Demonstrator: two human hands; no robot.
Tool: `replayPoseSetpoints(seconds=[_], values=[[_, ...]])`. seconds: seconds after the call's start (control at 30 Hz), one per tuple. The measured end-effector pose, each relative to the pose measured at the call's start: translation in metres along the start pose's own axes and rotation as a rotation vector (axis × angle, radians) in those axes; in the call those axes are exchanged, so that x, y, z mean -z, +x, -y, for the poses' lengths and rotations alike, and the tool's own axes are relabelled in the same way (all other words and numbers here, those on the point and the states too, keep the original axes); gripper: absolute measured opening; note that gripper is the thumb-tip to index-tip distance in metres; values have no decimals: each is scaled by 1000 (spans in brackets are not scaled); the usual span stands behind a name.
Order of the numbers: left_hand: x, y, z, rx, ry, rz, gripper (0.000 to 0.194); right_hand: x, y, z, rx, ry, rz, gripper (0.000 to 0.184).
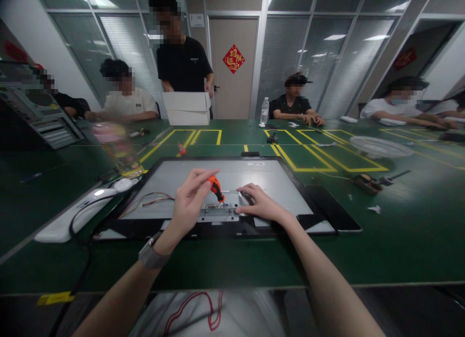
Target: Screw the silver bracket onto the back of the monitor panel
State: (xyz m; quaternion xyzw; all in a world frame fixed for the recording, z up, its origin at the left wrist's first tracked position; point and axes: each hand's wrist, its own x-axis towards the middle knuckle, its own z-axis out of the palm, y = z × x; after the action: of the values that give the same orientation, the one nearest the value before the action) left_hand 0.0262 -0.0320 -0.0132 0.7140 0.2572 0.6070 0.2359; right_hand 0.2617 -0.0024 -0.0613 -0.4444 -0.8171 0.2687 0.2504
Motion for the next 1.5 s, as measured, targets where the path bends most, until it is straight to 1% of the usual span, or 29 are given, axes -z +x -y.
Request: replayPoseSetpoints(seconds=[0.1,0.2,0.37,0.43,0.57,0.67,0.73,0.8,0.9,0.97,1.13,1.2,1.37,1.5], values=[[1,1,-1,-1,-32,35,32,0,0,-1,2,9,-1,61],[0,2,-2,5,-32,23,28,-1,0,0,-2,11,-2,60],[-3,2,3,37,27,-102,17,0,0,1,-1,8,-5,60],[-4,2,5,43,42,-127,15,0,0,2,-3,7,-6,61],[-2,2,3,34,21,-76,17,0,0,2,-4,10,-8,61],[-2,1,0,49,-37,3,27,0,0,3,-11,12,1,61],[-2,1,-1,56,-67,36,31,0,0,3,-18,14,6,61],[-3,0,-1,42,-48,22,28,0,0,4,-19,15,2,61],[-3,0,0,21,18,-45,21,0,0,4,-16,11,-6,62],[-3,1,-1,19,43,-67,20,0,0,3,-17,9,-3,61],[0,2,-3,9,-3,-16,30,0,-1,1,-19,8,3,61],[0,2,-2,13,-19,-7,31,0,0,0,-12,9,4,61],[-3,1,2,0,60,-88,22,0,0,0,5,-10,-6,60],[-3,1,0,5,62,-85,23,-1,0,0,6,-11,-7,60]])
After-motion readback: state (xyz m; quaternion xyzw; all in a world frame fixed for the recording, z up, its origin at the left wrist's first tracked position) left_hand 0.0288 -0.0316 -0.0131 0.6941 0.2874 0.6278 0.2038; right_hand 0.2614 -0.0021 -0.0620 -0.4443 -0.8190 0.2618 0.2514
